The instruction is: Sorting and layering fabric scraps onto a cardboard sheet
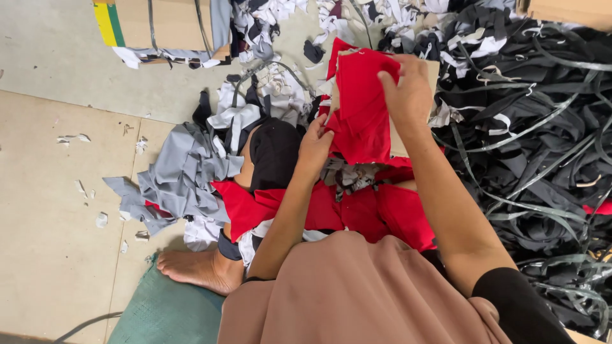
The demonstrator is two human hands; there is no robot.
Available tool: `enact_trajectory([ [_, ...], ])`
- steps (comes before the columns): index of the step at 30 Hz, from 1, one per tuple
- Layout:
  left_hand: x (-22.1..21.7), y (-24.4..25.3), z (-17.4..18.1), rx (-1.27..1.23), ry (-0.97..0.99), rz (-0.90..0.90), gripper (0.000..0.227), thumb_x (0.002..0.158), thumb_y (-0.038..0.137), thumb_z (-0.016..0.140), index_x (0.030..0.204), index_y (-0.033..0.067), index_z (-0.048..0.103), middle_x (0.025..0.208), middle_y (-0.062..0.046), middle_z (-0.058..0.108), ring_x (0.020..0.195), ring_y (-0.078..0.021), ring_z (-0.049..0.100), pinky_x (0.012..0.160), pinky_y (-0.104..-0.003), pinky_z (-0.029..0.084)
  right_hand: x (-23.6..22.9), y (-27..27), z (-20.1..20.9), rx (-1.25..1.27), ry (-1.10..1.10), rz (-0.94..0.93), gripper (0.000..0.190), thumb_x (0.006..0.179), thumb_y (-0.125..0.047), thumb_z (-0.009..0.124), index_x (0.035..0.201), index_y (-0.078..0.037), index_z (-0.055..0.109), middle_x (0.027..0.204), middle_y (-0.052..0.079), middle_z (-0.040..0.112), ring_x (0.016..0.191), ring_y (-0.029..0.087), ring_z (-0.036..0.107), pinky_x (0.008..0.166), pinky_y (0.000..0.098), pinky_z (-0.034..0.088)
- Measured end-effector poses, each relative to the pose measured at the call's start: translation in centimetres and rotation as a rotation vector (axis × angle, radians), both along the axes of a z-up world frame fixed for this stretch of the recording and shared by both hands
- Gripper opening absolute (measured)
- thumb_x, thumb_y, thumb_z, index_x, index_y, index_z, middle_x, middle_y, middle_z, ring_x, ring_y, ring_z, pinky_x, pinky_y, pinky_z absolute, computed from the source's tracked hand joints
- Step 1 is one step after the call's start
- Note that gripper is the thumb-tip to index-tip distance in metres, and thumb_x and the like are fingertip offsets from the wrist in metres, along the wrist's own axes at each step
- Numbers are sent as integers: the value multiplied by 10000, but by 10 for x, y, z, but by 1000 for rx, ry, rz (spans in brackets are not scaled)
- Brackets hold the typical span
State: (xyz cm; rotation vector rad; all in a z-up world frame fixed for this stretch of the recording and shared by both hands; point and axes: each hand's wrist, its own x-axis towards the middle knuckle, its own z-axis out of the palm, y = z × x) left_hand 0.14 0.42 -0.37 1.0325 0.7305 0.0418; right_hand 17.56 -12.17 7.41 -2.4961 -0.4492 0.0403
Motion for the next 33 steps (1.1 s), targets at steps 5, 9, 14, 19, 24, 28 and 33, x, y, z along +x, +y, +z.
enact_trajectory([
  [5,0,-10,16,220,38,-93,549,1021,151,536,1561,110,445,1430,-226,576,1336,-341,542,1061,-460,495,-32,5,-51,-201,-378,541,384,915,-275,790,1271,-215,661,1099,61,572,1063,299,637,882,413,582],
  [9,0,-7,9,275,61,-120,538,1015,149,542,1548,131,469,1482,-205,544,1376,-330,523,1077,-440,491,-24,20,-119,-300,-394,493,133,928,-319,735,1026,-251,679,971,-25,541,908,198,654,761,339,612],
  [14,-2,0,8,305,107,-104,538,1010,176,562,1541,148,481,1418,-201,582,1332,-329,548,1064,-451,492,-19,35,-120,-284,-353,419,97,942,-329,717,955,-257,653,890,-15,541,780,234,664,684,391,626],
  [19,-3,7,-4,385,142,-113,513,1019,183,561,1523,110,499,1346,-226,616,1291,-354,569,1039,-467,494,-14,32,-120,-241,-261,425,77,947,-330,728,998,-280,697,941,-14,577,838,248,682,726,411,634],
  [24,-5,10,-4,476,210,-109,490,1017,209,565,1495,105,532,1321,-248,633,1273,-374,590,1040,-484,501,-25,-2,-63,-33,-384,414,239,996,-231,711,1234,-231,699,1083,55,560,1018,281,638,864,396,580],
  [28,-2,9,18,590,146,-103,525,1010,156,567,1521,62,495,1461,-280,524,1347,-396,529,1113,-506,455,-40,-30,-51,-36,-330,376,242,997,-210,715,1238,-229,709,1094,68,560,1030,303,641,869,417,573],
  [33,-8,3,28,695,110,-170,495,1070,154,503,1551,57,443,1495,-216,466,1379,-342,500,1148,-472,438,-56,-66,-56,-4,-260,331,217,1037,-243,685,1241,-300,733,1084,12,579,979,270,674,811,395,585],
])
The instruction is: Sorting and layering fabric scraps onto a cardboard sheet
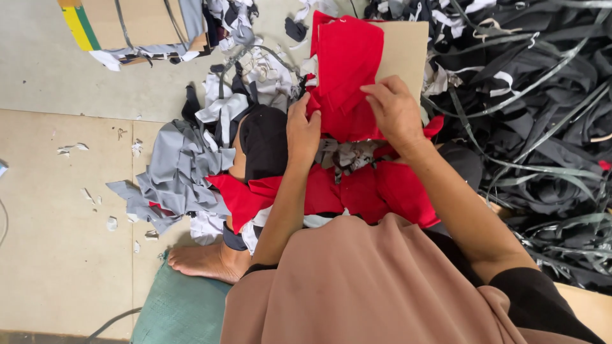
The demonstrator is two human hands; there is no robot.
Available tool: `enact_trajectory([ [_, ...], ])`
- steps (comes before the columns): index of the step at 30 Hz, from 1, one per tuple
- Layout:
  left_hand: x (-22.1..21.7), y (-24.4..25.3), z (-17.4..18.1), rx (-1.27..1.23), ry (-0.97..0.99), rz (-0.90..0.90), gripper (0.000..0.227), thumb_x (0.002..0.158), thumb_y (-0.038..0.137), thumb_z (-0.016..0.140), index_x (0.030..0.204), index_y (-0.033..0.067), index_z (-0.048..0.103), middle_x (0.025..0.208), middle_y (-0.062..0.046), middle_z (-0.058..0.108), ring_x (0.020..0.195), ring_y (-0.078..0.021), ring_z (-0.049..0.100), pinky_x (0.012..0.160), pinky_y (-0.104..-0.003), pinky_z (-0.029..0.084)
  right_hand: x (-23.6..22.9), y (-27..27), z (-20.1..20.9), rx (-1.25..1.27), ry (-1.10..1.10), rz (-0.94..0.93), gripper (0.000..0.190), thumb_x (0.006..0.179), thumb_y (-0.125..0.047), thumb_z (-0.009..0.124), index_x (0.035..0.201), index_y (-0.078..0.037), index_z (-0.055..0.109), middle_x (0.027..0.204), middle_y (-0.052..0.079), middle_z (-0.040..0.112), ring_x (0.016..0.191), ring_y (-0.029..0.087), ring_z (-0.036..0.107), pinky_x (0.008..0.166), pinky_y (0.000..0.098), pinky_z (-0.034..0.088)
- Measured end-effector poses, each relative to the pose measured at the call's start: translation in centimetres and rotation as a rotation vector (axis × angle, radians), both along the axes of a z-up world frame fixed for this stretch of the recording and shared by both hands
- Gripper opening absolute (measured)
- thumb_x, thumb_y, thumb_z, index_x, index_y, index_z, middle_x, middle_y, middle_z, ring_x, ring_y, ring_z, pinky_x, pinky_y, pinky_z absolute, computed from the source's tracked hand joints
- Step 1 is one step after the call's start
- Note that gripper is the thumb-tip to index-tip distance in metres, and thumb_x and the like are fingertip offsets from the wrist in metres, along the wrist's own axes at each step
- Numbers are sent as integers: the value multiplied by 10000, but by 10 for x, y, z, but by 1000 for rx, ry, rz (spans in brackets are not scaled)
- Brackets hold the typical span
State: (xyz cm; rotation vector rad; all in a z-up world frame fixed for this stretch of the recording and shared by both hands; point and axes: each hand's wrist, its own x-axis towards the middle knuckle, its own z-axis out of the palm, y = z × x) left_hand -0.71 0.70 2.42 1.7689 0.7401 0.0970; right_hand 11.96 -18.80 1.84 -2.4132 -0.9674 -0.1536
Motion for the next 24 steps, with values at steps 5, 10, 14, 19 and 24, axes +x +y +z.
enact_trajectory([
  [5,-6,2,-18,-55,-25,3,503,1084,160,466,1575,63,411,1564,-231,405,1451,-363,423,1205,-495,364,-9,-56,-10,-80,90,-123,131,1050,-398,697,1130,-304,740,996,18,613,905,300,694,743,442,589],
  [10,0,-5,-12,23,-78,-39,509,1096,163,459,1588,50,387,1615,-245,338,1511,-373,341,1261,-493,284,-33,-64,-5,-159,153,-167,287,1071,-497,647,1020,-221,705,884,68,649,857,338,714,729,485,579],
  [14,-2,-4,-10,-19,-61,-18,507,1112,212,439,1599,87,379,1636,-208,339,1531,-331,322,1274,-472,266,-60,-27,13,-9,-130,59,220,972,-362,742,1151,-238,704,1081,36,630,1014,277,662,811,399,516],
  [19,-9,5,-31,-74,-117,50,491,1126,262,449,1597,133,398,1628,-194,368,1514,-337,361,1249,-496,314,-45,37,-4,76,-264,247,296,1087,-368,573,1324,-213,661,1497,112,564,1465,299,432,1184,546,204],
  [24,-11,15,-21,-81,-110,229,445,1004,215,513,1421,77,583,1472,-86,601,1378,-178,534,1174,-314,384,-19,75,3,-333,-259,362,413,1056,-523,519,1305,-245,694,1619,166,457,1568,348,236,1171,748,110],
])
